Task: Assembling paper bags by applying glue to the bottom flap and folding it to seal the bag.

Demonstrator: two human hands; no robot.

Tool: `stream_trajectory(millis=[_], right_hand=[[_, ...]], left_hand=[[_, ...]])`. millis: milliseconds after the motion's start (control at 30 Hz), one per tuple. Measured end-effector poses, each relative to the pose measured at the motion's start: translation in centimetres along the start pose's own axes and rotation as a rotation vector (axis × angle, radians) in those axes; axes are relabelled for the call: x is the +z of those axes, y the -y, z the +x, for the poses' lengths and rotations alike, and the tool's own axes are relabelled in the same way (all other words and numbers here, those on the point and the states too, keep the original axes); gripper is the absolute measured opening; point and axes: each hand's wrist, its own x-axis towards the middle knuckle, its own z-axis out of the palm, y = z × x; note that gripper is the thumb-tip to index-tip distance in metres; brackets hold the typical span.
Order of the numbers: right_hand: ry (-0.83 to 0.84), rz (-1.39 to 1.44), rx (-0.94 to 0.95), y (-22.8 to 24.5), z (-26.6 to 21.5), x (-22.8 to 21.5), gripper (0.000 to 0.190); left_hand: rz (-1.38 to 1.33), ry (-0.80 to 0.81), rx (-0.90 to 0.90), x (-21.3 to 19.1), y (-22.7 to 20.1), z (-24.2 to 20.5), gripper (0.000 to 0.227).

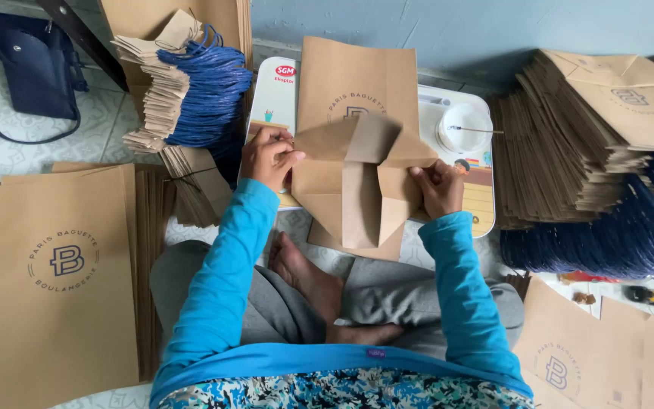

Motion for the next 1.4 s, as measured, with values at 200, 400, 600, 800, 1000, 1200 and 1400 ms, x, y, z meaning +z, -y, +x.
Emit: stream_trajectory(millis=[200, 400, 600, 800, 1000, 1200, 1400], right_hand=[[-0.029, -0.148, -0.009, -0.9, 0.7, 0.9, 0.039], [-0.172, -0.267, -0.032, -5.1, 2.4, 2.1, 0.043], [-0.298, -0.619, 0.018, -4.0, 2.3, 4.0, 0.042], [-0.277, -0.729, -0.437, -0.9, 1.7, 4.6, 0.062], [0.143, -0.858, -0.162, 0.9, 1.2, 5.1, 0.06], [0.146, -0.973, -0.118, -1.4, 2.0, 6.0, 0.065], [0.231, -0.994, -0.177, -0.5, 2.9, 8.1, 0.069]], left_hand=[[0.094, -0.062, -0.022, 1.0, 0.2, -0.1, 0.03], [0.193, -0.145, -0.009, 2.0, 0.9, 0.0, 0.032], [0.44, -0.279, 0.053, 2.3, -1.5, -0.3, 0.033], [0.58, -0.013, 0.109, 3.2, -6.5, 0.0, 0.063], [0.644, 0.282, -0.012, 6.5, -4.8, -0.4, 0.062], [0.676, 0.447, -0.161, 6.8, -5.1, 0.2, 0.065], [0.678, 0.468, -0.196, 8.1, -5.2, 0.5, 0.065]])
